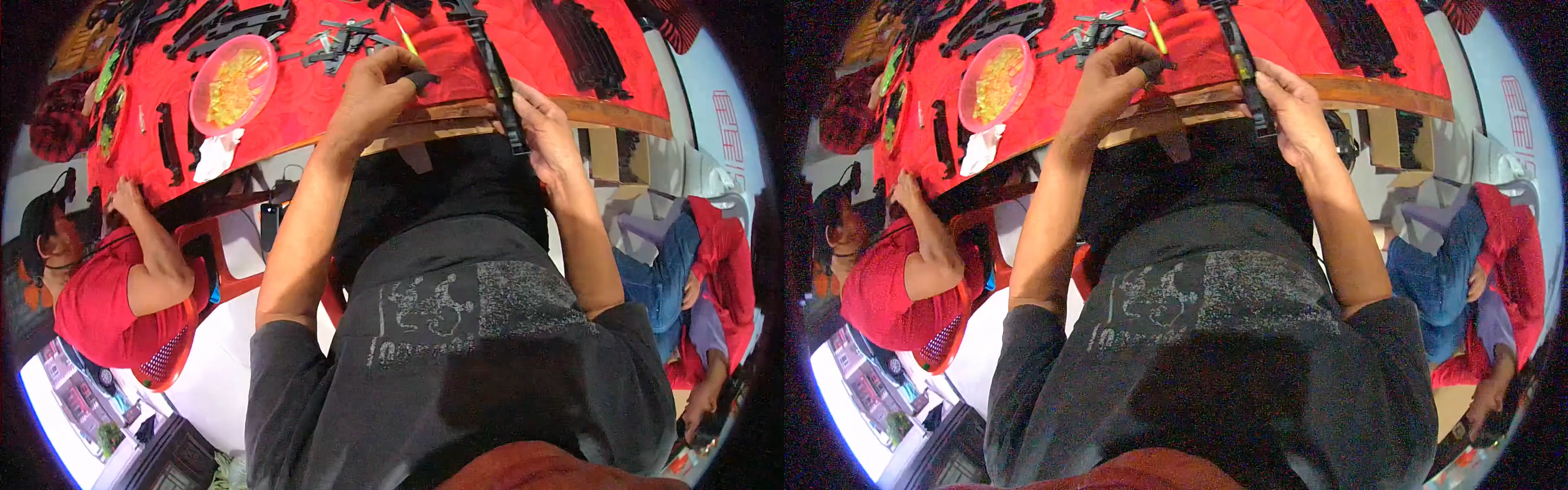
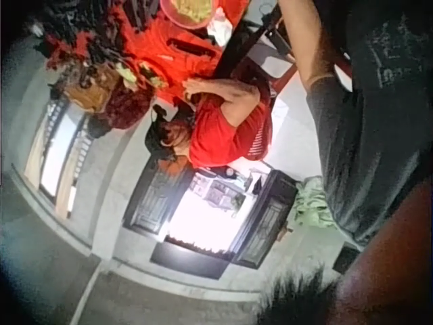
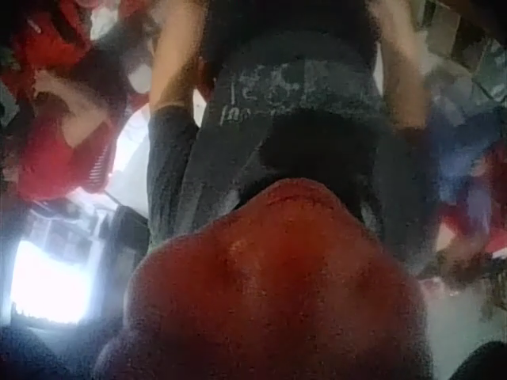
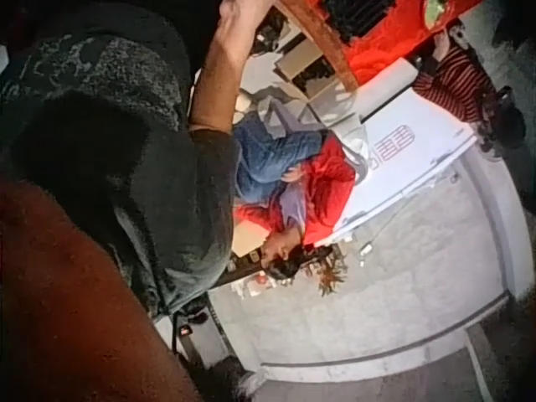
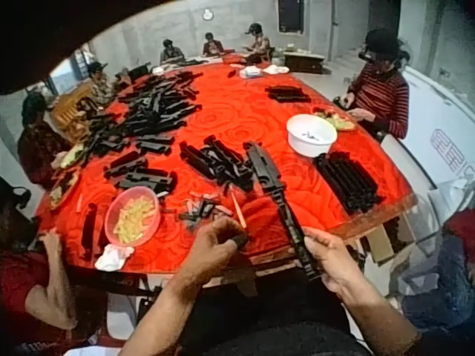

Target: The person trims excess plastic from toy gun components using a utility knife and fits parts together by hand.

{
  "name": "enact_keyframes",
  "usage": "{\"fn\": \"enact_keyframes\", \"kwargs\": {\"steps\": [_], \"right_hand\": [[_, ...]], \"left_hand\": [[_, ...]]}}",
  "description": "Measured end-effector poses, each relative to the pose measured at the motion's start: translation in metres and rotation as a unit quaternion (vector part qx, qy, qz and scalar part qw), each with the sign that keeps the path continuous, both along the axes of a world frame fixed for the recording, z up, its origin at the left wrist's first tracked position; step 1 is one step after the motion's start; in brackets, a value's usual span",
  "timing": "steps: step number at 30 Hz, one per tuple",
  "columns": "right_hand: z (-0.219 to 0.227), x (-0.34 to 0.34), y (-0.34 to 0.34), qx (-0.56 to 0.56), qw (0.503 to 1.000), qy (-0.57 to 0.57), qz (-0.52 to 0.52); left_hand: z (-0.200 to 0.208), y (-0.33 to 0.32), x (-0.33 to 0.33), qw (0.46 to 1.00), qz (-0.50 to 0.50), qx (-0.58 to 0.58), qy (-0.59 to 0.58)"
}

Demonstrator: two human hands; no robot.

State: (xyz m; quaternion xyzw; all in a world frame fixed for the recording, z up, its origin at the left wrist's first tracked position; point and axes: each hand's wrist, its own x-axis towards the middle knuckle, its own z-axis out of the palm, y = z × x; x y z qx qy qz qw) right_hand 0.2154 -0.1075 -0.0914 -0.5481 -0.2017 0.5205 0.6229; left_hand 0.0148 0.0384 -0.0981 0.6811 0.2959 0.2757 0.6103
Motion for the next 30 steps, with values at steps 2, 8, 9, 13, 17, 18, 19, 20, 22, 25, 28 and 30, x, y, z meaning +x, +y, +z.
{"fn": "enact_keyframes", "kwargs": {"steps": [2,8,9,13,17,18,19,20,22,25,28,30], "right_hand": [[-0.006,0.005,-0.001,-0.009,1.0,-0.009,0.003],[0.0,0.009,-0.004,-0.034,0.998,-0.045,0.026],[0.0,0.011,-0.005,-0.036,0.998,-0.045,0.036],[-0.001,0.019,-0.007,-0.046,0.993,-0.083,0.071],[0.005,0.02,-0.012,-0.051,0.991,-0.093,0.083],[0.005,0.02,-0.013,-0.044,0.99,-0.102,0.082],[0.005,0.021,-0.014,-0.037,0.99,-0.112,0.082],[0.006,0.023,-0.016,-0.039,0.989,-0.114,0.081],[0.008,0.026,-0.017,-0.035,0.987,-0.113,0.108],[0.01,0.031,-0.019,-0.039,0.986,-0.119,0.112],[0.012,0.034,-0.02,-0.038,0.984,-0.126,0.12],[0.014,0.037,-0.02,-0.04,0.983,-0.128,0.124]], "left_hand": [[-0.006,-0.003,0.008,1.0,0.016,-0.01,-0.018],[0.004,-0.014,0.029,0.999,0.023,-0.021,-0.042],[0.008,-0.014,0.031,1.0,0.005,0.024,0.004],[0.019,-0.012,0.041,0.989,-0.024,0.122,0.075],[0.03,-0.017,0.053,0.982,-0.048,0.158,0.097],[0.033,-0.019,0.056,0.984,-0.06,0.135,0.099],[0.034,-0.02,0.058,0.986,-0.072,0.113,0.1],[0.031,-0.02,0.06,0.986,-0.073,0.111,0.098],[0.024,-0.015,0.065,0.98,-0.078,0.156,0.093],[0.018,-0.013,0.069,0.974,-0.1,0.175,0.1],[0.021,-0.013,0.07,0.974,-0.11,0.156,0.122],[0.026,-0.013,0.07,0.973,-0.113,0.157,0.125]]}}
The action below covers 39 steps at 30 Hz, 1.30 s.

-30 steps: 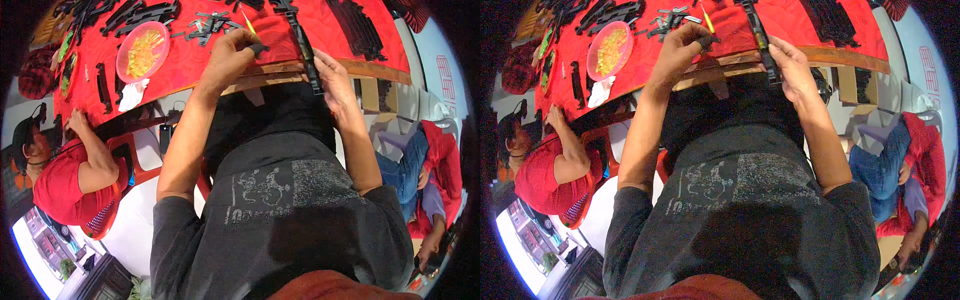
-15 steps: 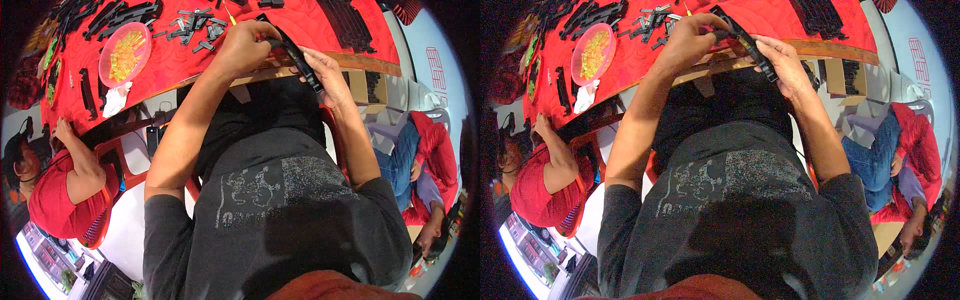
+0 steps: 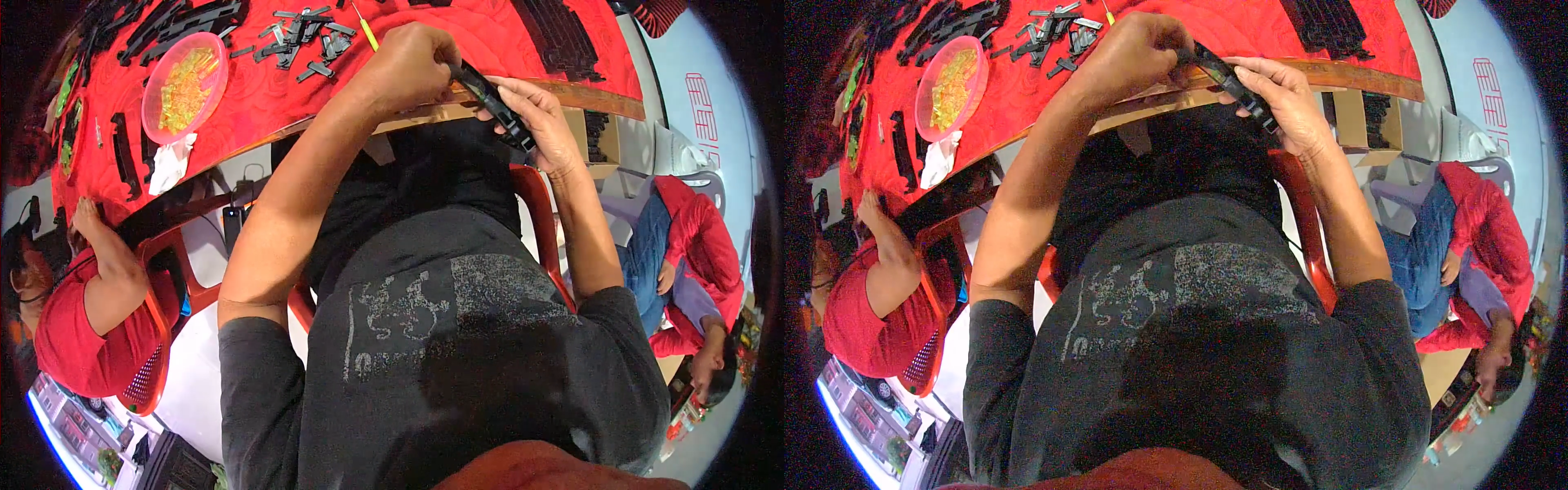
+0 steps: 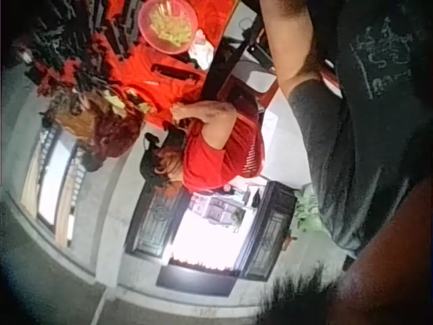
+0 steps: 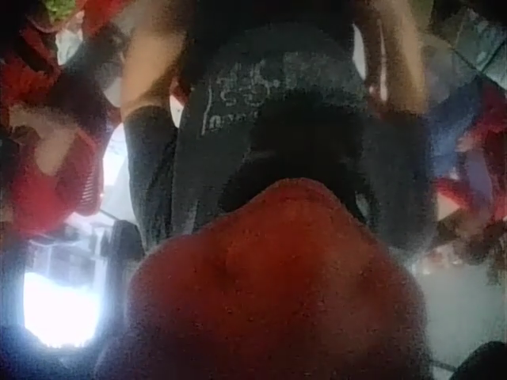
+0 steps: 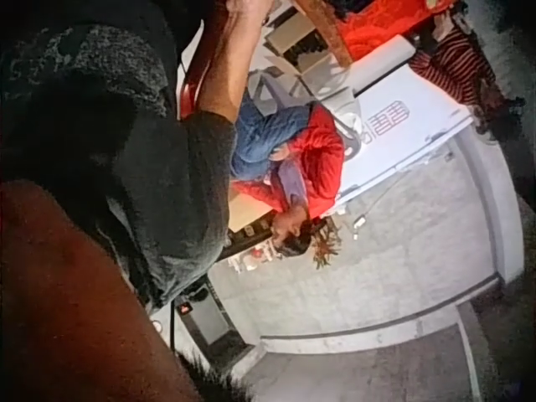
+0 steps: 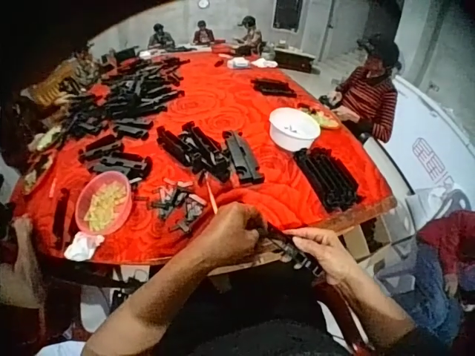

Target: The person trims excess plastic from toy gun components using a utility knife and fits parts together by hand.

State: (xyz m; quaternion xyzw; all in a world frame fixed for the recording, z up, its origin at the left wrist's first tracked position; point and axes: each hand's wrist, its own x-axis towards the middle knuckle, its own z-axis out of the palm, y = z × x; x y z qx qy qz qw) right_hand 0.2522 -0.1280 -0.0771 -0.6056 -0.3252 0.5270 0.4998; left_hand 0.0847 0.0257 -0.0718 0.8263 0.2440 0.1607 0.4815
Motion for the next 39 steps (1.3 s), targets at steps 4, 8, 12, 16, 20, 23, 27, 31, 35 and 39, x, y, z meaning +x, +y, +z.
{"fn": "enact_keyframes", "kwargs": {"steps": [4,8,12,16,20,23,27,31,35,39], "right_hand": [[-0.004,0.002,0.0,-0.001,1.0,-0.007,0.013],[-0.006,0.002,0.001,-0.007,1.0,-0.013,0.025],[-0.004,0.001,0.001,-0.01,0.999,-0.009,0.033],[-0.005,-0.002,0.002,-0.001,0.999,-0.034,0.035],[-0.008,0.004,0.002,0.003,0.999,-0.024,0.047],[-0.009,0.005,0.005,0.011,0.997,-0.051,0.064],[-0.007,0.006,0.004,-0.016,0.995,-0.065,0.069],[-0.01,0.007,0.004,-0.025,0.996,-0.066,0.06],[-0.013,0.01,0.004,-0.013,0.994,-0.086,0.069],[-0.016,0.011,0.004,0.006,0.992,-0.1,0.075]], "left_hand": [[0.001,-0.002,-0.004,0.995,-0.001,0.095,-0.002],[0.006,-0.003,-0.005,0.992,-0.013,0.122,0.041],[0.01,-0.005,-0.004,0.975,-0.031,0.186,0.115],[0.006,-0.004,-0.004,0.97,-0.019,0.205,0.132],[0.002,-0.003,-0.006,0.961,0.013,0.256,0.101],[-0.01,0.005,-0.004,0.969,0.033,0.242,0.05],[-0.016,0.001,-0.001,0.985,-0.005,0.171,0.036],[-0.021,-0.003,0.001,0.99,-0.02,0.141,0.015],[-0.027,-0.006,0.006,0.987,-0.016,0.159,-0.01],[-0.03,-0.011,0.006,0.991,-0.009,0.133,-0.031]]}}
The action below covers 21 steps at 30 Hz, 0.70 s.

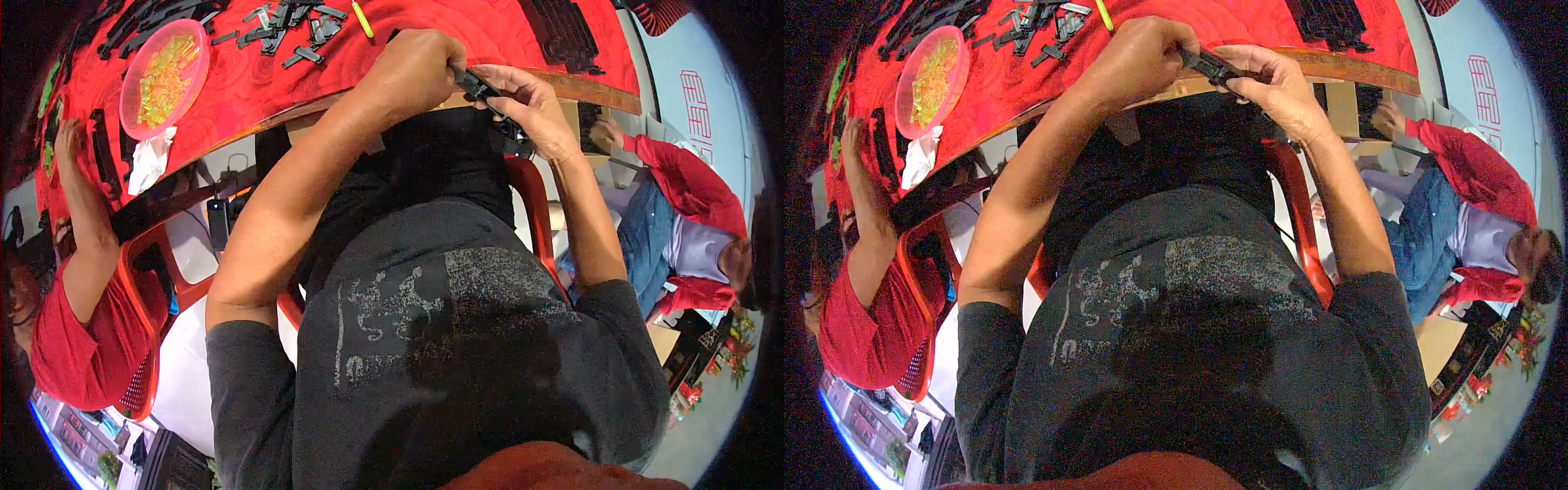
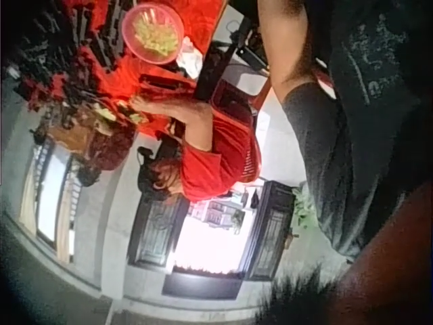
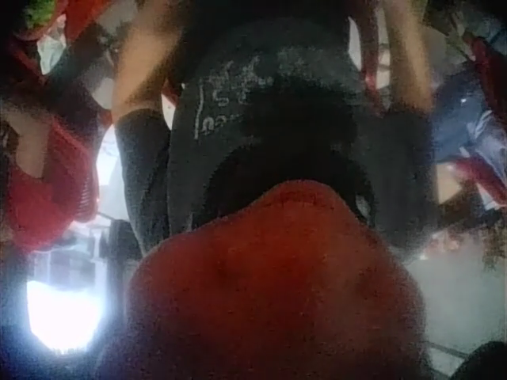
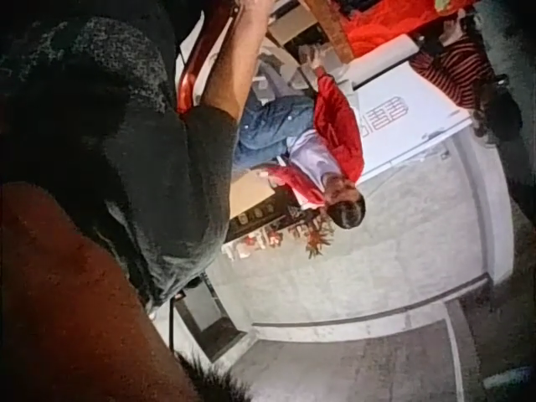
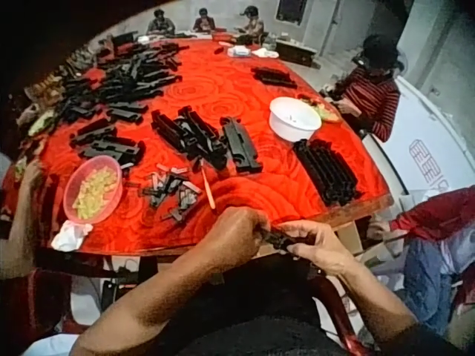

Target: The person trims excess plastic from toy gun components using a utility knife and fits parts together by hand.

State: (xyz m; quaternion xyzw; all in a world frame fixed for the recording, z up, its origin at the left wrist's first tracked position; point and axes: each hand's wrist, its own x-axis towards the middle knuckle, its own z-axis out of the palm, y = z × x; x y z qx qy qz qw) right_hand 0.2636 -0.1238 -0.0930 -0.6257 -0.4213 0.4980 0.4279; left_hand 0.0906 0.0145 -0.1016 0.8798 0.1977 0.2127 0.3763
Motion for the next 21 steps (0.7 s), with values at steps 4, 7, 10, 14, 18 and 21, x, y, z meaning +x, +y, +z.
{"fn": "enact_keyframes", "kwargs": {"steps": [4,7,10,14,18,21], "right_hand": [[0.0,-0.002,0.0,0.009,1.0,-0.014,0.007],[-0.001,-0.002,-0.001,0.006,1.0,-0.018,0.004],[-0.001,-0.004,-0.001,0.011,0.999,-0.035,0.003],[0.001,-0.004,0.0,0.011,0.998,-0.054,0.013],[-0.007,-0.001,0.0,0.034,0.998,-0.059,0.014],[-0.009,0.002,-0.001,0.052,0.997,-0.057,0.017]], "left_hand": [[-0.003,-0.009,0.002,0.999,0.035,0.023,-0.011],[-0.004,-0.012,0.002,0.999,0.028,0.027,-0.012],[-0.005,-0.015,0.001,0.998,0.022,0.047,-0.029],[-0.008,-0.012,0.002,0.999,0.038,0.025,-0.017],[-0.008,-0.009,0.001,0.998,0.06,0.004,0.01],[-0.004,-0.008,0.002,0.998,0.06,-0.004,0.019]]}}
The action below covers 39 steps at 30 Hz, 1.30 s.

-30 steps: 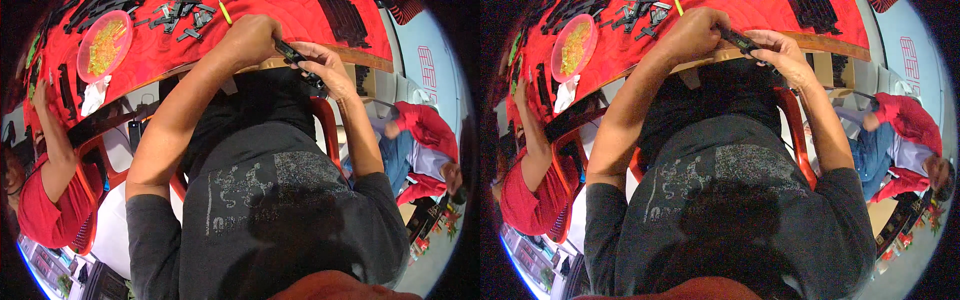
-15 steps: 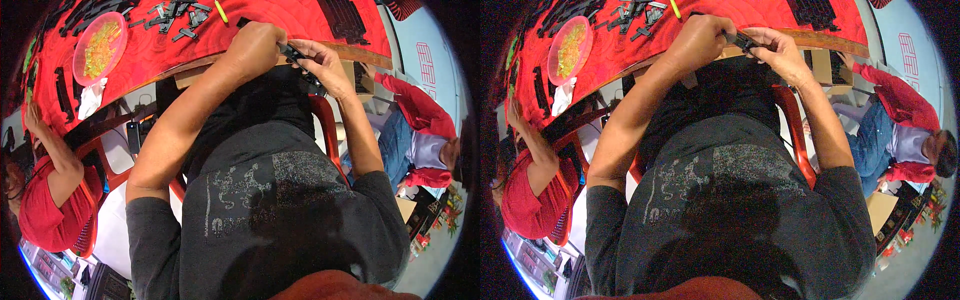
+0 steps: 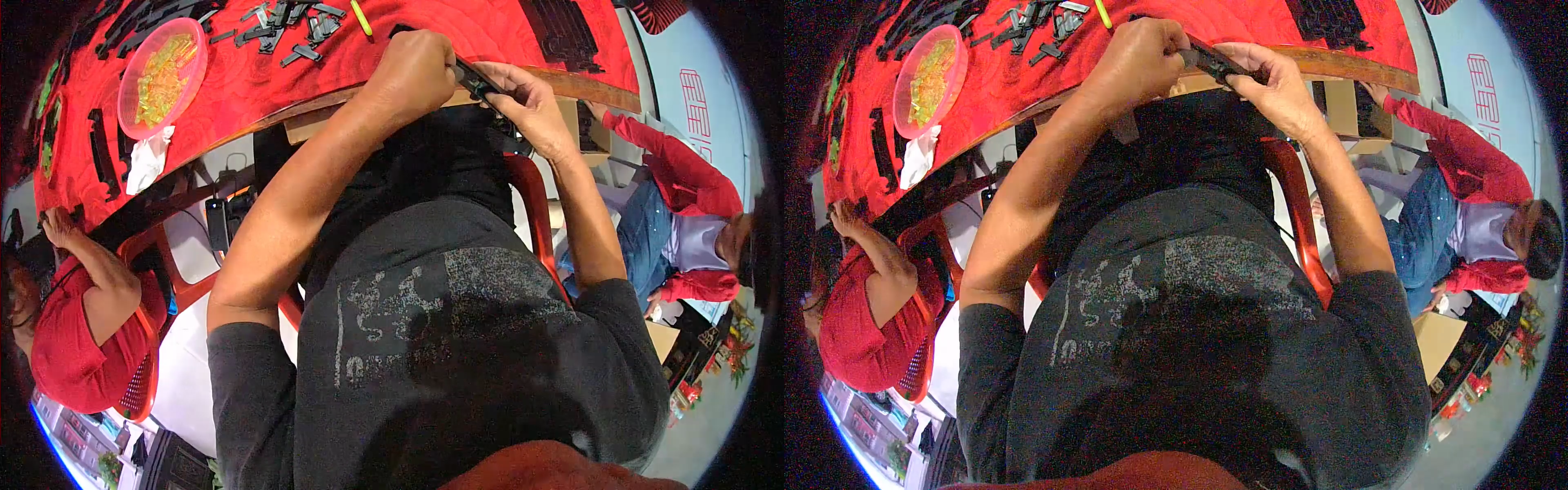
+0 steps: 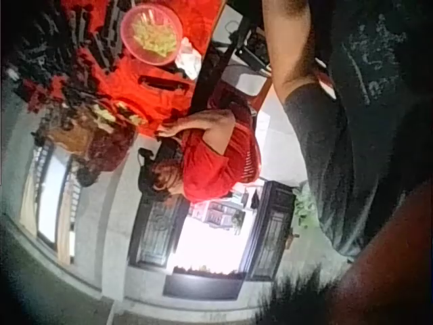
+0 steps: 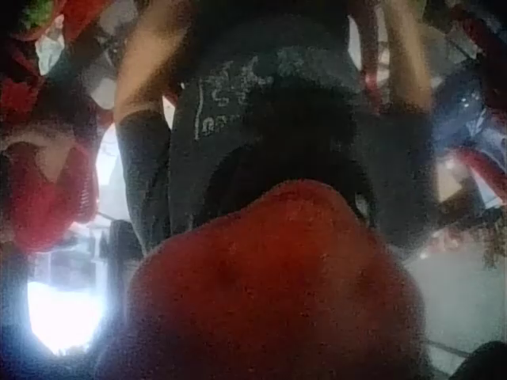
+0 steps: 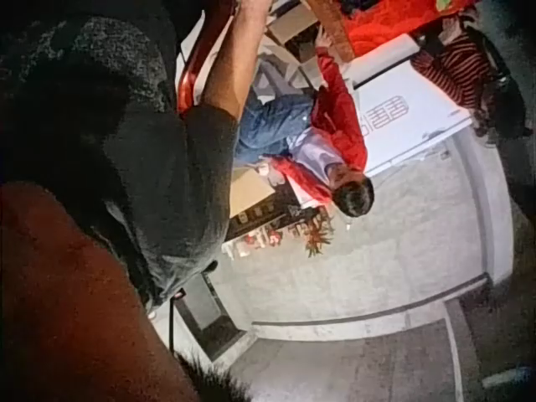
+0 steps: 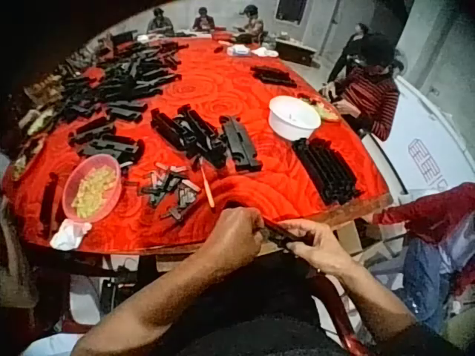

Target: The person trims excess plastic from toy gun components using a utility knife and fits parts together by hand.

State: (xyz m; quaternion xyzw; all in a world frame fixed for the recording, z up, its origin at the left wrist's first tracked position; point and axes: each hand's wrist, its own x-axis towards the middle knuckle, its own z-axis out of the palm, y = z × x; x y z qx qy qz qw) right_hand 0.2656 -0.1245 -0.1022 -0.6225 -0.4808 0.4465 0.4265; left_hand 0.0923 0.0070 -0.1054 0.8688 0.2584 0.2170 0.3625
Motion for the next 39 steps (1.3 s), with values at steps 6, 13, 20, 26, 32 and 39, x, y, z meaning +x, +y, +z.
{"fn": "enact_keyframes", "kwargs": {"steps": [6,13,20,26,32,39], "right_hand": [[0.003,-0.002,0.0,-0.012,1.0,0.003,-0.003],[0.002,-0.001,0.0,-0.015,1.0,0.004,0.0],[0.002,-0.002,0.0,-0.007,1.0,-0.006,-0.019],[0.001,-0.004,0.001,0.002,1.0,-0.005,-0.028],[-0.001,-0.009,0.002,-0.004,0.998,-0.033,-0.054],[-0.007,-0.006,0.002,-0.002,0.995,-0.066,-0.075]], "left_hand": [[0.003,0.005,-0.001,0.998,-0.046,-0.041,-0.002],[0.002,0.003,0.006,0.999,-0.033,-0.008,0.029],[0.004,0.0,0.011,0.998,-0.018,0.026,0.051],[-0.004,-0.003,0.014,0.997,0.011,0.076,0.006],[-0.002,-0.003,0.014,0.998,0.023,0.053,0.028],[-0.006,0.003,0.013,0.998,0.003,0.068,0.011]]}}
